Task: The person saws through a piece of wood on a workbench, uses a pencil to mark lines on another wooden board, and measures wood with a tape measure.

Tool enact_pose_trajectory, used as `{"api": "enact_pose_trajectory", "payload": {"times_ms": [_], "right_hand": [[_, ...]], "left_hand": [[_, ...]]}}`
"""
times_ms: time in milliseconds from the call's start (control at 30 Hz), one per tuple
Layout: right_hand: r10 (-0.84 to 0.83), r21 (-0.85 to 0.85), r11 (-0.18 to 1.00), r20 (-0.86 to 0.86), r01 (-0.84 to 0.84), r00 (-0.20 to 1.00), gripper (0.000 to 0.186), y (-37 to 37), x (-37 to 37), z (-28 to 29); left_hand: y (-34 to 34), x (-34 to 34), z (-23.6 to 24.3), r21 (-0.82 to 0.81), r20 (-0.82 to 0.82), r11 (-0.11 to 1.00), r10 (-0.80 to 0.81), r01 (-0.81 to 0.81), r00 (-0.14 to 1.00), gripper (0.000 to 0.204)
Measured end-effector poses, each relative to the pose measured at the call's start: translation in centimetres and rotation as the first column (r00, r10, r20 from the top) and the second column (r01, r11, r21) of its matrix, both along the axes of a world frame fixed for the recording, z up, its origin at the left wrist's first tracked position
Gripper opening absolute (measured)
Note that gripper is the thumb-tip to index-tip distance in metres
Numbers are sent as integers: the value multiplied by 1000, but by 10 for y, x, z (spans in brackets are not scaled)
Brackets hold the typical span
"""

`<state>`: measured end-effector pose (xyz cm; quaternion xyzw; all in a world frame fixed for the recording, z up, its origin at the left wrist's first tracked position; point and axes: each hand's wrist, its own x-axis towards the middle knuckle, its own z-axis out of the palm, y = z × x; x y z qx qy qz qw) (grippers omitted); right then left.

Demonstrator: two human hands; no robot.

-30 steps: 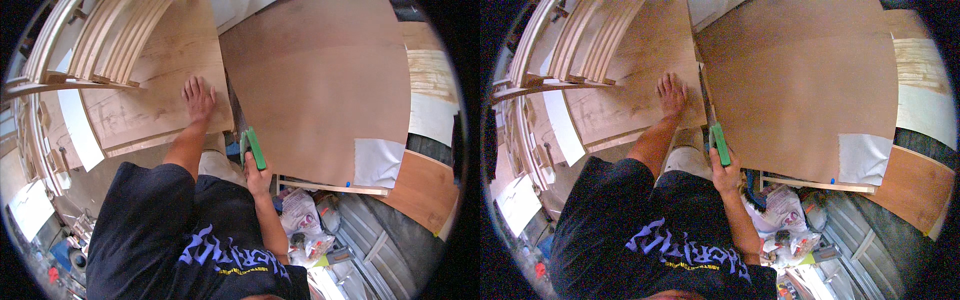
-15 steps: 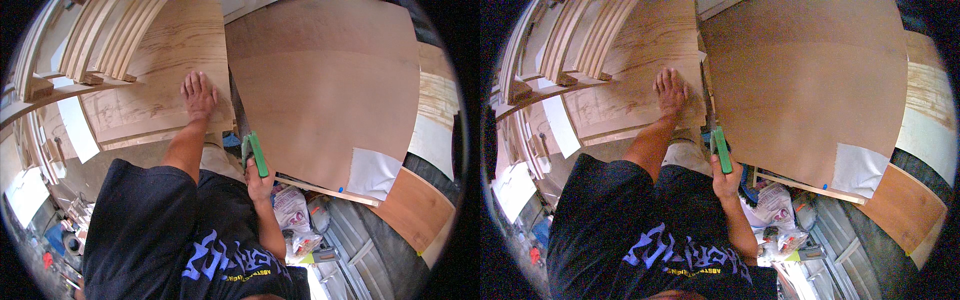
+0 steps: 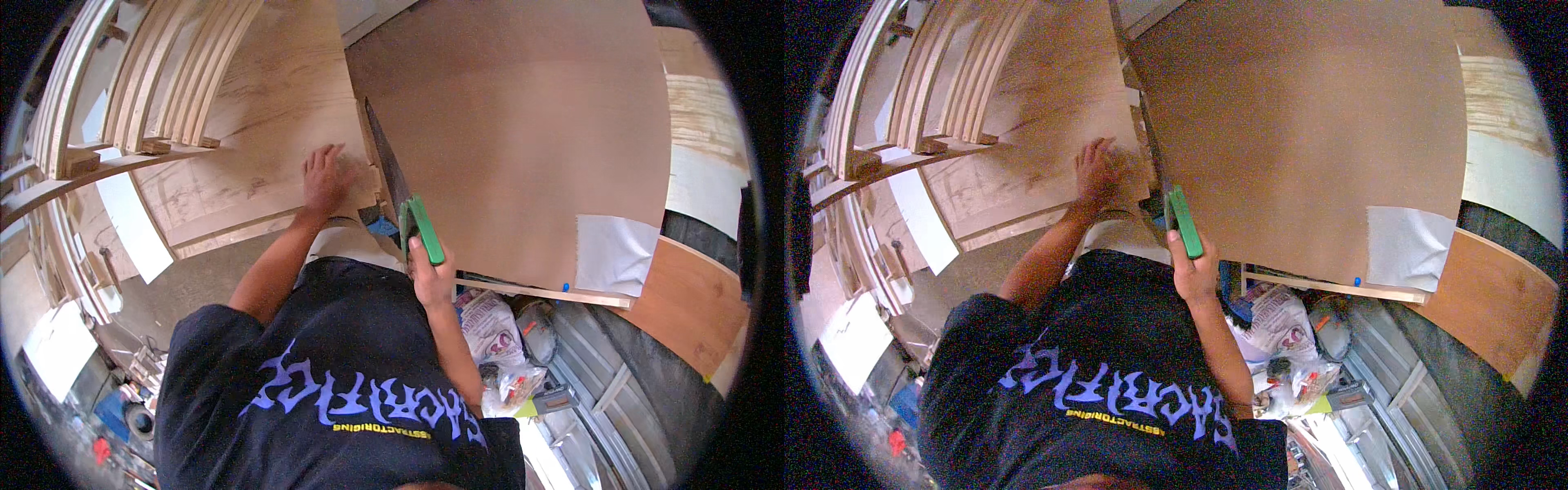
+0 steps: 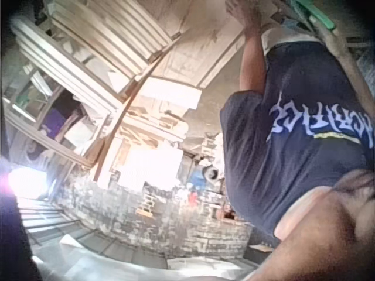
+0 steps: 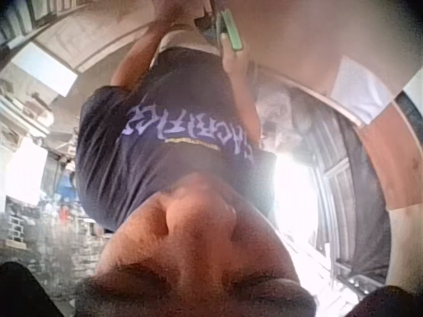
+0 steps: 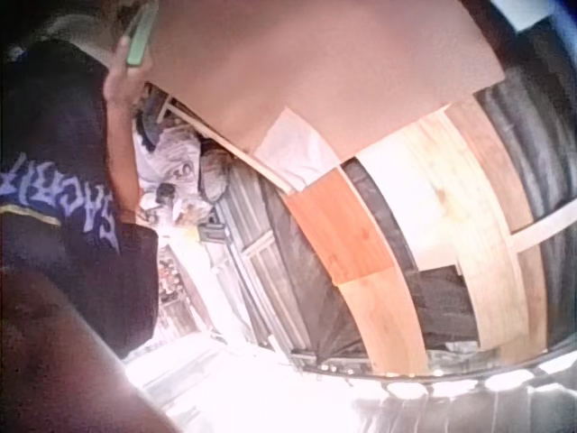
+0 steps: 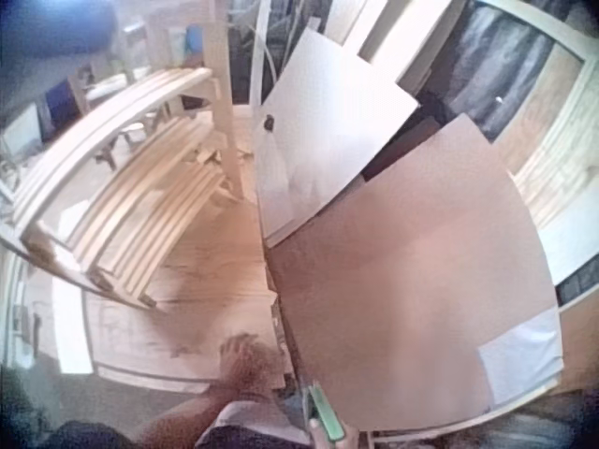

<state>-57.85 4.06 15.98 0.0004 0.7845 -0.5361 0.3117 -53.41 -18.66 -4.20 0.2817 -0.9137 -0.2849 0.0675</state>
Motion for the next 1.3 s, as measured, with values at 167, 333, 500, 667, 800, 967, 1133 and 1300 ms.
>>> {"api": "enact_pose_trajectory", "payload": {"times_ms": [167, 333, 500, 667, 800, 967, 1133, 1300], "right_hand": [[-16, 16, 1000, 1, 16, 1000, 31, -7, -3, -2], [-52, -49, 998, -77, 49, 996, 27, -12, 5, -4], [-39, -38, 999, -120, 34, 992, 28, -9, 13, -12], [-103, -43, 994, -121, 98, 987, 27, -15, 28, -16], [-137, -89, 987, -7, 136, 990, 26, -16, 37, -24], [-144, -105, 985, -54, 138, 988, 26, -24, 33, -16], [-182, -103, 979, -26, 179, 983, 24, -24, 32, -15], [-233, -123, 965, -1, 231, 972, 23, -16, 37, -23]], "left_hand": [[-4, 16, 17, -37, -2, 951, -307, 307, 952, 69], [-11, 13, 17, -91, -1, 924, -374, 372, 928, 57], [-8, 15, 13, -119, -44, 925, -368, 360, 929, 54], [-11, 17, 6, -132, -51, 921, -375, 366, 926, 53], [-10, 17, 4, -180, -52, 911, -386, 372, 921, 52], [-13, 14, 2, -158, -96, 919, -377, 360, 921, 52], [-15, 16, 5, -128, -86, 921, -380, 368, 921, 50], [-16, 17, 4, -92, -109, 923, -383, 374, 918, 50]]}}
